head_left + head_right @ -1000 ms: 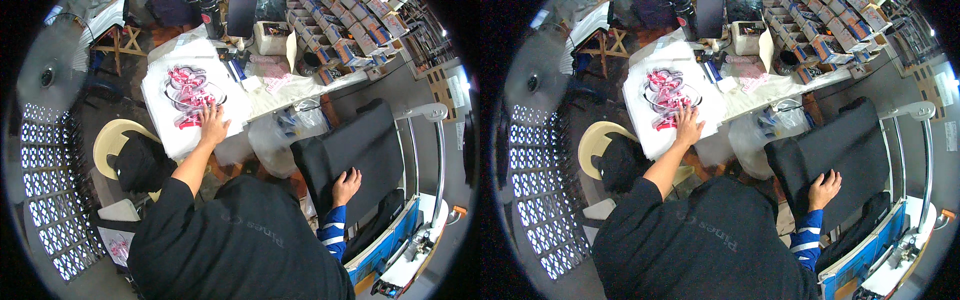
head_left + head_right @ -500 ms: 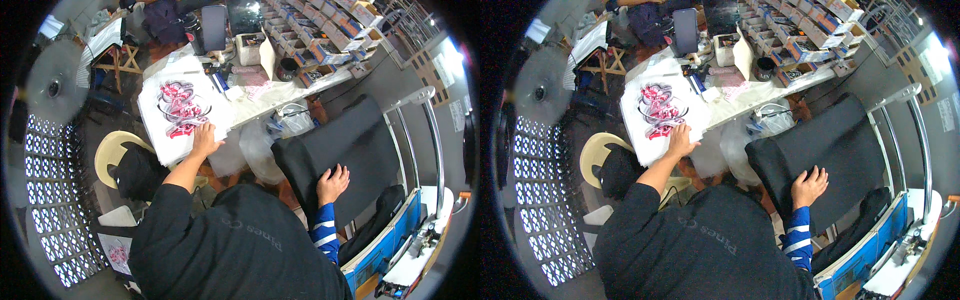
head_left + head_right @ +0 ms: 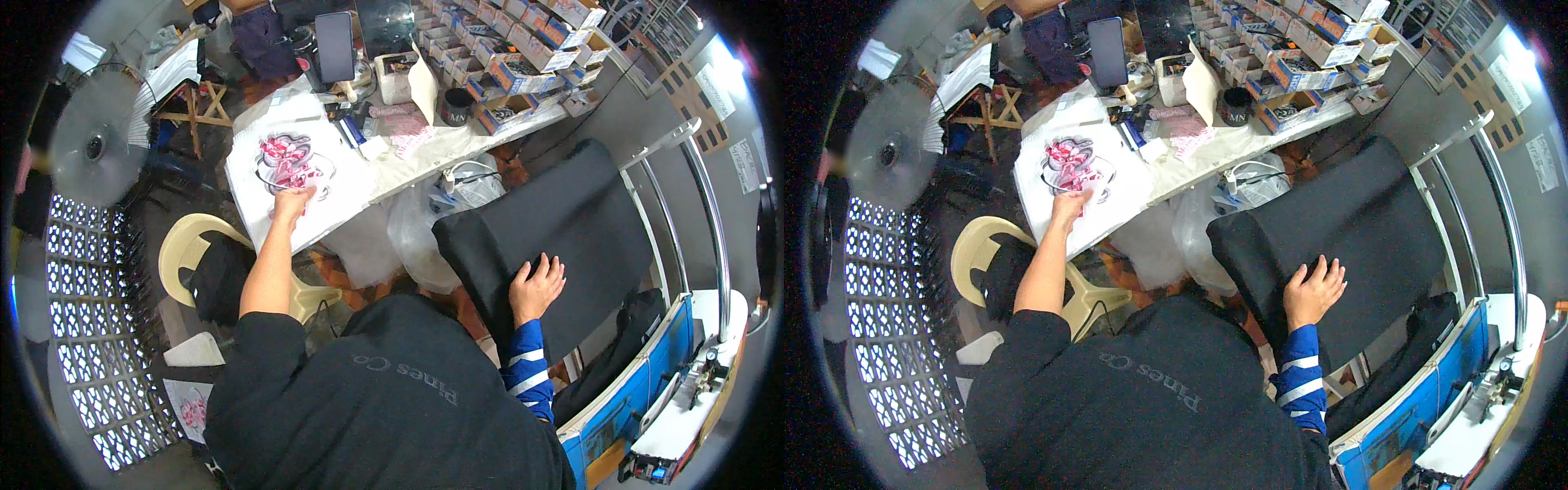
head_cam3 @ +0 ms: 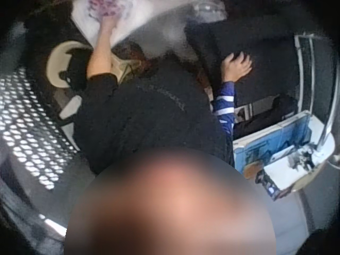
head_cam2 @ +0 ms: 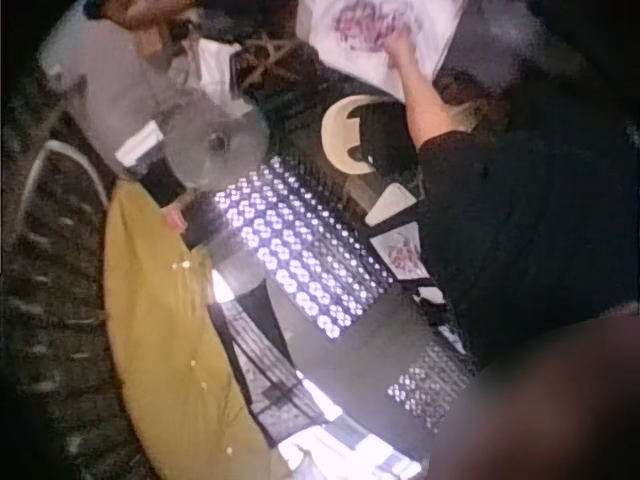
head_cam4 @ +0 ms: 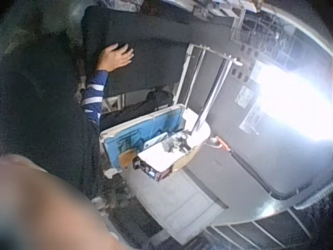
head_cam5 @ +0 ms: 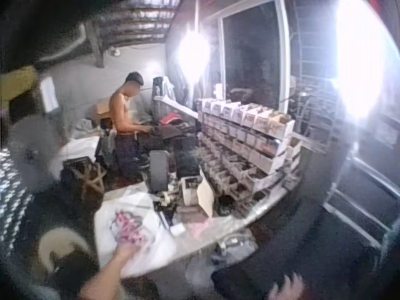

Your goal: The person places black t-shirts onto a heat press, aligns printed transfer sheets on the shirts, and operates the press to apply the designs. The person then removes the finished shirts and places them on a nearby chair.

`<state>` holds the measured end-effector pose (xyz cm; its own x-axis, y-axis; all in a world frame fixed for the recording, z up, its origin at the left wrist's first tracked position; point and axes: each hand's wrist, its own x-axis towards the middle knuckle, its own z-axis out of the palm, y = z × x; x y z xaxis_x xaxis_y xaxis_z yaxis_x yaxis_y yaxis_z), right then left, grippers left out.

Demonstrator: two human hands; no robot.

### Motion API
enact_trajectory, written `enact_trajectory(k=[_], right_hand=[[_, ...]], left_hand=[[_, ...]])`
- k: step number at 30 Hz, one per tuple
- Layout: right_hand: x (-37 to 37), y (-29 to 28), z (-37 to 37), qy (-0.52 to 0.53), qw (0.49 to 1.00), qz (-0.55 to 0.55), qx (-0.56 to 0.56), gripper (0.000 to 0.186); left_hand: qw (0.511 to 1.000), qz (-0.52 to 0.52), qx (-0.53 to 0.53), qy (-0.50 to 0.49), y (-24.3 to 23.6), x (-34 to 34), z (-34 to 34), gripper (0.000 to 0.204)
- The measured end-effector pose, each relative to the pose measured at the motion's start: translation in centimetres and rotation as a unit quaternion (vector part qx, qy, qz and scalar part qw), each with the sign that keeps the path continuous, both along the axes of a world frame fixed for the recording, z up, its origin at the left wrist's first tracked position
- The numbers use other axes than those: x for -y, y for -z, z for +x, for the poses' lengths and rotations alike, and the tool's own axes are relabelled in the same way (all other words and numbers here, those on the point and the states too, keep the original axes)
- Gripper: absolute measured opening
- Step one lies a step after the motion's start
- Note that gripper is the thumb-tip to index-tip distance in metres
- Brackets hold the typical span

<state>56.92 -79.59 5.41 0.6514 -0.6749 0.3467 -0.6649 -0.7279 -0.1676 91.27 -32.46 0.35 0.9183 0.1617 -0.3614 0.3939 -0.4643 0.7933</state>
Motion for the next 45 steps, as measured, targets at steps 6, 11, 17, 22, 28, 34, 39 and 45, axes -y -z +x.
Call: enact_trajectory(k=[6,11,17,22,28,34,39,45], right_hand=[[-0.5,0.1,0.0,0.006,1.0,0.0,-0.013,0.048],[-0.7,0.1,0.1,-0.006,1.0,0.001,0.014,0.048],[-1.2,-6.7,0.9,-0.129,0.956,0.112,0.238,0.026],[-1.8,-8.5,2.5,-0.203,0.506,0.765,0.342,0.039],[0.2,-1.9,-3.6,-0.058,0.711,0.625,0.316,0.05],[1.4,-0.7,-10.8,-0.023,0.495,0.696,0.52,0.035],[5.6,-3.5,-13.8,0.091,0.664,0.663,0.333,0.025],[6.8,-2.3,-15.2,0.18,0.711,0.585,0.346,0.029]], left_hand=[[0.949,-0.056,0.255,-0.179,-2.3,-5.5,2.0,0.024],[0.882,-0.057,0.394,-0.253,-12.7,-7.8,2.5,0.024],[0.84,0.085,0.531,-0.078,-22.5,6.9,-6.8,0.027],[0.715,0.08,0.598,0.354,-21.5,25.9,-20.2,0.016],[0.588,-0.064,0.428,0.684,-14.1,32.7,-25.7,0.021],[0.625,-0.107,0.351,0.689,-13.7,34.4,-23.1,0.055],[0.765,-0.422,-0.178,0.453,-12.7,42.5,-18.9,0.038],[0.784,-0.266,0.23,0.511,-11.3,60.9,-9.6,0.018]])
